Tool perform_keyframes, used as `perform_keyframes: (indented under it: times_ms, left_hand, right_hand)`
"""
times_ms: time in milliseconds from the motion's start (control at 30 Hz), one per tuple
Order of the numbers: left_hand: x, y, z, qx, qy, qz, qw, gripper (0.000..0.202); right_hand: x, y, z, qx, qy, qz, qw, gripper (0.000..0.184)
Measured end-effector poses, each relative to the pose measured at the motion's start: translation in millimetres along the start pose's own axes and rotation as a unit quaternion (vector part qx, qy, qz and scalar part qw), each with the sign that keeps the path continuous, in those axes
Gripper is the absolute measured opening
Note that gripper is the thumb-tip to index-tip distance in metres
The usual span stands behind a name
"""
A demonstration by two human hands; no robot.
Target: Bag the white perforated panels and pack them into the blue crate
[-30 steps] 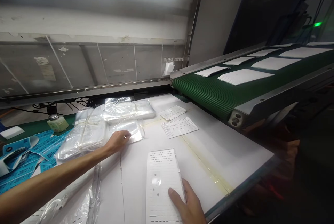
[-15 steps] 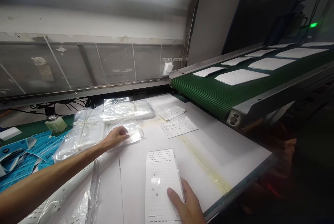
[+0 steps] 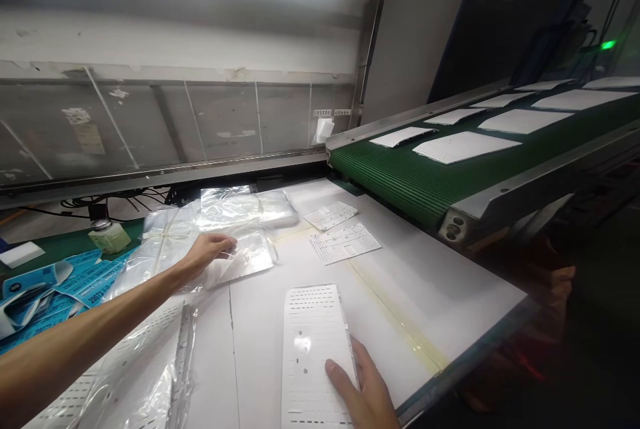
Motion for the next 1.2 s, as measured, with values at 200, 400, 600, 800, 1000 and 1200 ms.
perform_keyframes:
  times_ms: [200,400,600,800,1000,1200]
  left_hand:
    - [-9,-4.0,-15,0.014,0.028,-0.060,0.998,0.034]
    - [-22,29.5,-5,0.076,0.039,0.019,0.996,0.027]
    - [-47,43.5,-34,0.008,0.024,0.092,0.995,0.030]
    - [-114,77.3,-47,-0.068,0.019,0.214,0.974,0.026]
    - [-159,108.8,-33,-0.179,-0.033,0.263,0.948,0.018]
    - [-168,98.3,-28,-0.201,-0.048,0.275,0.939,0.020]
  right_hand:
    - [-3,4,2,-0.073,-0.066,-0.040,0.994,0.074]
    - [1,1,-5,-0.107,-0.068,-0.032,0.991,0.060]
    - [0,1,-9,-0.086,-0.097,-0.039,0.991,0.056]
    - [-11,23,27,-0.277,-0.186,-0.077,0.939,0.041]
    - [-18,46,57,-0.335,-0.298,0.010,0.894,0.025]
    - [-21,43,57,-0.363,-0.314,0.035,0.877,0.026]
Point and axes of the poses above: each hand's wrist, its own x-axis towards the middle knuckle, its own y-axis out of the palm, z = x × y, the point moved 1 cm from there along x, towards the middle knuckle, and after that the axes turned 13 degrees about -y, right-handed, at the moved point
